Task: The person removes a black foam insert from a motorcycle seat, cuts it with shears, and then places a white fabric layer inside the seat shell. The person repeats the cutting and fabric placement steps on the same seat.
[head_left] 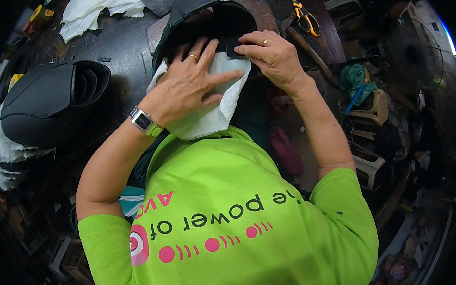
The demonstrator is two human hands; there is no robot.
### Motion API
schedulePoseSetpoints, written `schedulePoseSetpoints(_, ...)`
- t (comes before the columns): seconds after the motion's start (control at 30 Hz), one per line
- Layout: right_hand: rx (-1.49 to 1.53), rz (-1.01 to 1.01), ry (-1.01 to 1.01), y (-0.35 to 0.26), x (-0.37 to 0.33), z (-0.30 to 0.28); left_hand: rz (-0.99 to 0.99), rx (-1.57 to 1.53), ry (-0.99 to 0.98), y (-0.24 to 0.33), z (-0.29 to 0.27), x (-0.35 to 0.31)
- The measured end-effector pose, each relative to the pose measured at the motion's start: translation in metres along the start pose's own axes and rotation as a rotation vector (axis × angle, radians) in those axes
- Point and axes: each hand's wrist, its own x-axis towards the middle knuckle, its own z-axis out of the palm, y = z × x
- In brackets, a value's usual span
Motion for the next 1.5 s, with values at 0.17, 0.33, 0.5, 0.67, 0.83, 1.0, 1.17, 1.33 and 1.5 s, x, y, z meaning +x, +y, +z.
schedulePoseSetpoints(0.17,-0.037,-0.039,-0.041,0.001,-0.003,-0.002,0.038,-0.023,-0.019,0.006,-0.001,-0.004)
schedulePoseSetpoints(0.33,-0.12,-0.066,-0.096,-0.006,-0.02,-0.006,0.047,0.027,-0.016,0.009,-0.003,-0.002)
schedulePoseSetpoints(0.5,-0.013,0.033,-0.08,-0.013,-0.028,-0.012,0.046,-0.019,-0.019,0.01,0.001,-0.001)
schedulePoseSetpoints(0.67,0.404,0.562,0.348,-0.032,-0.014,0.009,0.039,-0.08,0.014,0.016,-0.009,-0.002)
schedulePoseSetpoints(0.83,0.321,0.442,0.181,-0.029,0.024,-0.005,0.018,-0.27,0.206,-0.007,-0.056,-0.014)
schedulePoseSetpoints(1.0,-0.373,0.107,0.166,-0.042,0.063,-0.034,-0.078,-0.085,0.173,-0.021,-0.06,-0.032)
schedulePoseSetpoints(1.17,0.34,0.362,-0.047,-0.096,0.033,0.018,-0.154,-0.157,0.182,-0.013,-0.033,-0.039)
schedulePoseSetpoints(1.33,0.361,0.131,0.08,-0.076,0.006,0.031,-0.134,-0.16,0.284,-0.012,-0.021,-0.04)
schedulePoseSetpoints(1.5,0.133,0.062,0.012,-0.087,-0.003,0.03,-0.159,-0.218,0.359,-0.013,-0.013,-0.037)
